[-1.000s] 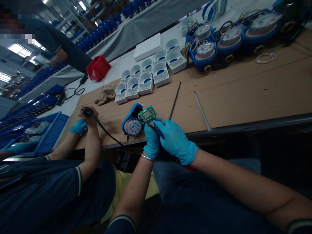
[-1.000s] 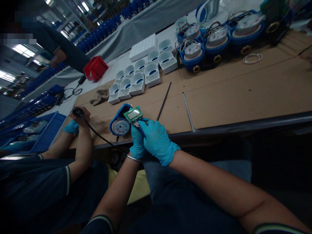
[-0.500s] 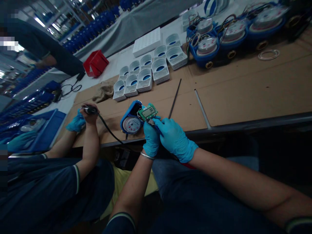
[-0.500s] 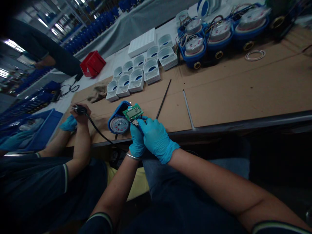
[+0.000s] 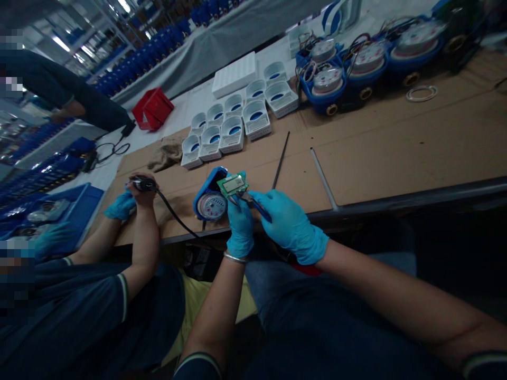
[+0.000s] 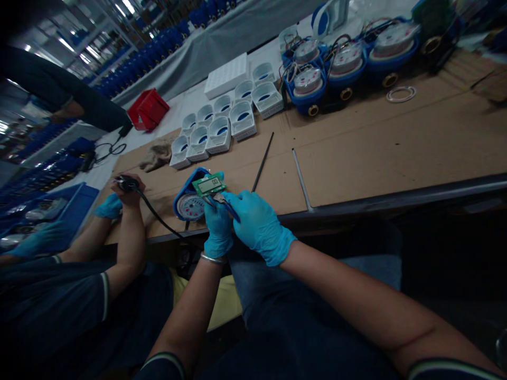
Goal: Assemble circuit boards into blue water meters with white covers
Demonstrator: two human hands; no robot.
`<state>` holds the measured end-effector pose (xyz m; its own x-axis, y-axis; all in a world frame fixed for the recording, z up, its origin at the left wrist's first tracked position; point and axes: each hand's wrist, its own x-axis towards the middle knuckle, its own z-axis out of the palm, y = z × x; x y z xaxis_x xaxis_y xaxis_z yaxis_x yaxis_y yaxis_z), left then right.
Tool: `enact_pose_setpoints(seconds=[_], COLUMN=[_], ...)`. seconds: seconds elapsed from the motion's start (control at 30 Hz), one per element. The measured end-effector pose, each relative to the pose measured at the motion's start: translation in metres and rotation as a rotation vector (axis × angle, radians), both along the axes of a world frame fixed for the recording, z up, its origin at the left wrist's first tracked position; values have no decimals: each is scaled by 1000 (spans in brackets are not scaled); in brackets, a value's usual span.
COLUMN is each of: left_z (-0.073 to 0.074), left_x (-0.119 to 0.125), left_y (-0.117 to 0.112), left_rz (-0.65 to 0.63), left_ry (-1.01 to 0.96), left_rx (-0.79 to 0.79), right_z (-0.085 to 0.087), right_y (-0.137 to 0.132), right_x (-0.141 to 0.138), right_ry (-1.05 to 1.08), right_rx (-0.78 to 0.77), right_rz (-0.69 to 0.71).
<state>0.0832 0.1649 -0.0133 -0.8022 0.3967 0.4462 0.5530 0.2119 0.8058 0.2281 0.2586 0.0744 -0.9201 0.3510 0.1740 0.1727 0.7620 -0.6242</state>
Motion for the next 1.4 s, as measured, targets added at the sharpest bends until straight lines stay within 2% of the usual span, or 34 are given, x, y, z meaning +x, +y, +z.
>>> enact_pose_setpoints(seconds=[0.07, 0.23, 0.37, 0.6, 0.7, 0.8, 0.87, 0.97, 1.03, 1.1, 1.17, 1.23, 1.3, 1.4], left_z=[5, 15, 19, 28, 30, 27, 25, 25, 29, 33, 35, 33, 28, 20], left_x=[2, 6, 7, 10, 10, 11, 11, 14, 15, 15, 14, 12, 10, 9], left_y=[-1, 2, 2, 2, 1, 0, 0, 3, 5, 6, 6, 2, -2, -8], left_rz=[10, -90, -92, -130, -119, -119, -111, -120, -169, -209, -213, -188, -155, -114], left_ry=[-6, -75, -99, -123, -115, -90, -37, 140, 323, 493, 590, 588, 509, 373], left_rx=[49, 107, 127, 139, 127, 109, 50, -85, -183, -266, -330, -336, -261, -78], right_z=[-1, 0, 1, -19, -27, -28, -21, -5, 4, 7, 2, -7, -19, -33], right_y=[18, 80, 117, 146, 156, 157, 146, 107, 75, 49, 35, 32, 33, 32], right_x=[10, 33, 47, 61, 66, 67, 60, 40, 22, 3, -12, -22, -27, -29], right_ry=[-20, -223, -335, -409, -332, -158, 4, 229, 249, 224, 230, 260, 287, 321], right_rx=[61, 258, 363, 439, 409, 388, 282, -63, -341, -549, -694, -837, -997, -1261], right_rz=[-79, -337, -427, -531, -510, -477, -394, -169, -49, 40, 44, -7, -32, 4])
